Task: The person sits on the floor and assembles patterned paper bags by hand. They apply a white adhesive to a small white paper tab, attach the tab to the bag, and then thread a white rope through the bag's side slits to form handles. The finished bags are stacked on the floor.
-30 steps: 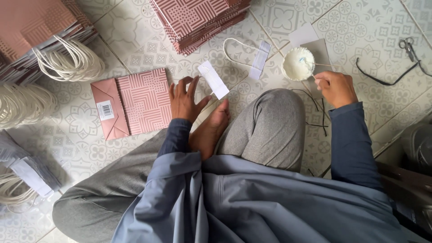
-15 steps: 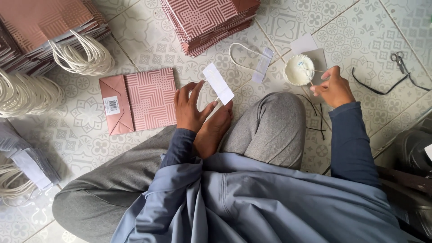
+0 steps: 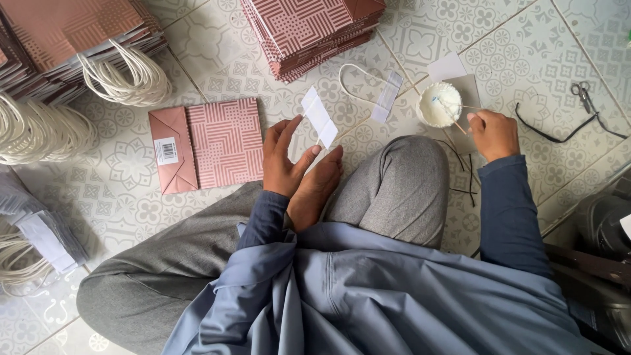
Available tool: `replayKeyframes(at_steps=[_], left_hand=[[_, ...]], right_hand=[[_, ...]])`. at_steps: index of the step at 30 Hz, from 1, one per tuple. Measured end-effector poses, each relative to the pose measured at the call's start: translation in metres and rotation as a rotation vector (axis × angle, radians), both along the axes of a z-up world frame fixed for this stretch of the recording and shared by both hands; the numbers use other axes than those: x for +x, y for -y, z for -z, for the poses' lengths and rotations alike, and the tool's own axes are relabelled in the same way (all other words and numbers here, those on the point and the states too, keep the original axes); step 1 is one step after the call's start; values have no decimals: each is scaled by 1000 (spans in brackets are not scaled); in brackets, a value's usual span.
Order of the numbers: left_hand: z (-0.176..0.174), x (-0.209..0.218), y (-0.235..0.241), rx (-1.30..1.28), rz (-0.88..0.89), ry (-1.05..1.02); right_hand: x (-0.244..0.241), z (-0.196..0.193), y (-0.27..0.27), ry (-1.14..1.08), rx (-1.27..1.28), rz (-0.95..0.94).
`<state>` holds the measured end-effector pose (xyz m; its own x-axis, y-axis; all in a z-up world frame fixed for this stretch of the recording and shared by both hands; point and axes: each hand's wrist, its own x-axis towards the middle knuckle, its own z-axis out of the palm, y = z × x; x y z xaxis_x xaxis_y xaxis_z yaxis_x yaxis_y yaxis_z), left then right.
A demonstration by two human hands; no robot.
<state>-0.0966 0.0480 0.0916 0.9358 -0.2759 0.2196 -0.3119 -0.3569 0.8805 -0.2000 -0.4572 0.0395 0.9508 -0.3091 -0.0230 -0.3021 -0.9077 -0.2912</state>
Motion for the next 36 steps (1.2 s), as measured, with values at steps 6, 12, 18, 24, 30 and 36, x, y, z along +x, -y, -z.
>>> replayKeyframes(at_steps=[6, 12, 18, 24, 30, 36], left_hand=[[10, -2, 15, -643, 204, -280], [13, -25, 53, -1241, 127, -620], [36, -23, 40, -1138, 35, -421], [101, 9, -46, 350, -552, 220], [77, 42, -60, 705, -433, -372], [121, 43, -82, 381, -412, -293]], right_hand=[[15, -86, -111, 416, 223, -117], [71, -108, -278, 360, 761, -324], [109, -78, -328, 376, 1033, -189], [151, -78, -313, 440, 986, -265], [188, -57, -303, 282, 947, -501], [209, -58, -294, -67, 838, -490]])
